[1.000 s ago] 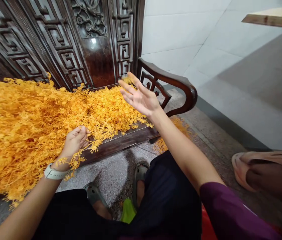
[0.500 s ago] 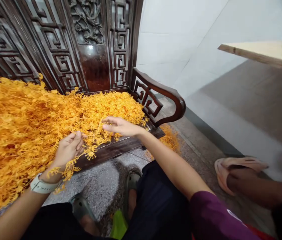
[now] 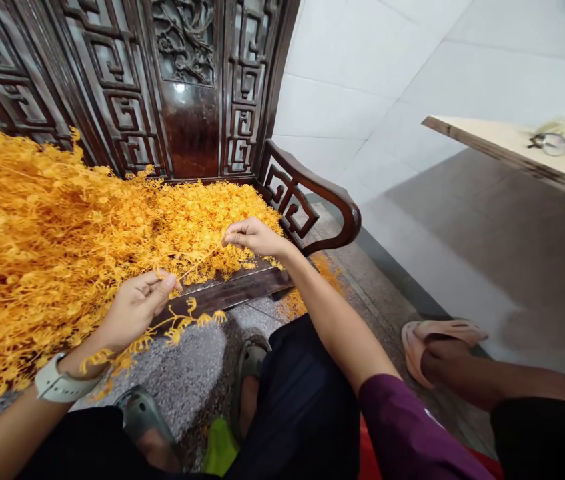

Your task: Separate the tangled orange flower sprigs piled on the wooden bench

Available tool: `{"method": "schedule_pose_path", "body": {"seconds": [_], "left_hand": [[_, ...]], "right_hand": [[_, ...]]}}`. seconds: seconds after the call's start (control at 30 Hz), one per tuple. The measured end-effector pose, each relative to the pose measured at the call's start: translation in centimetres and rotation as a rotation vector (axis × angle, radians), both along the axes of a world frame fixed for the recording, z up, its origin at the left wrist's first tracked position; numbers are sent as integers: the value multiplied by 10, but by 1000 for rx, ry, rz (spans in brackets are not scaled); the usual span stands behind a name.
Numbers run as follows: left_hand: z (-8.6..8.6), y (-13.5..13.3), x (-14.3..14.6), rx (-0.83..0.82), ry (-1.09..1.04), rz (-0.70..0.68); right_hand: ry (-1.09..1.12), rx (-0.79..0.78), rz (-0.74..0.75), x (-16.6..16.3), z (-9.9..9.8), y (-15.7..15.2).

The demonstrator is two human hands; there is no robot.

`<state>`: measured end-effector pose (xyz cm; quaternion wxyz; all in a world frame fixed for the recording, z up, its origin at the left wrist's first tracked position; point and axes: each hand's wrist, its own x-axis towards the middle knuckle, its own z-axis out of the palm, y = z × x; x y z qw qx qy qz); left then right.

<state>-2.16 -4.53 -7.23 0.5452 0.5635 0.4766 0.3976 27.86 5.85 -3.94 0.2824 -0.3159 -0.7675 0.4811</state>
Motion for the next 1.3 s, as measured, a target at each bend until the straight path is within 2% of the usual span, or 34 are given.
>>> {"method": "schedule_pose_path", "body": {"seconds": [0.1, 0.27, 0.43, 0.5, 0.6, 0.67, 0.7, 0.73, 0.77, 0.8, 0.87, 0.93, 0.97, 1.0, 1.03, 1.07, 1.13, 1.2, 1.23, 1.3], "left_hand": [[-2, -5, 1, 61, 50, -27], [6, -8, 0, 303, 222, -3], [13, -15, -3, 361, 236, 37], [15, -22, -6, 421, 258, 5], [9, -37, -12, 547, 327, -89], [0, -43, -16, 588, 372, -101], [-6, -44, -19, 587, 394, -87], [-11, -43, -22, 576, 415, -69], [-16, -40, -25, 561, 436, -53], [-20, -36, -28, 548, 452, -33], [-20, -26, -34, 528, 477, 4], [-13, -17, -35, 507, 481, 38], [-8, -13, -34, 487, 471, 41], [-3, -11, -32, 462, 449, 34], [3, -9, -28, 434, 417, 19], [7, -8, -24, 405, 381, 1], [11, -7, -16, 347, 316, -38], [11, -6, -8, 298, 273, -63], [11, -6, -5, 277, 258, -67], [9, -4, 0, 258, 232, -56]], "right_hand": [[16, 49, -62, -2, -1, 3], [112, 76, -166, -18, 2, 0], [211, 45, -247, -31, 4, -1], [294, 67, -380, -20, 10, 4], [434, 133, -622, 18, 23, 15], [509, 150, -699, 43, 30, 18], [516, 128, -681, 50, 31, 16], [470, 91, -603, 54, 32, 12], [371, 36, -454, 54, 32, 6], [230, -36, -240, 50, 32, -1], [-85, -212, 277, 39, 34, -16], [-258, -370, 710, 27, 43, -28], [-244, -413, 823, 23, 49, -31], [-160, -421, 844, 20, 57, -33], [-18, -398, 771, 17, 64, -33], [155, -362, 615, 14, 72, -30], [466, -322, 190, 5, 82, -20], [623, -382, -138, -8, 83, -10], [657, -441, -227, -14, 80, -7], [675, -544, -315, -25, 67, -6]]}}
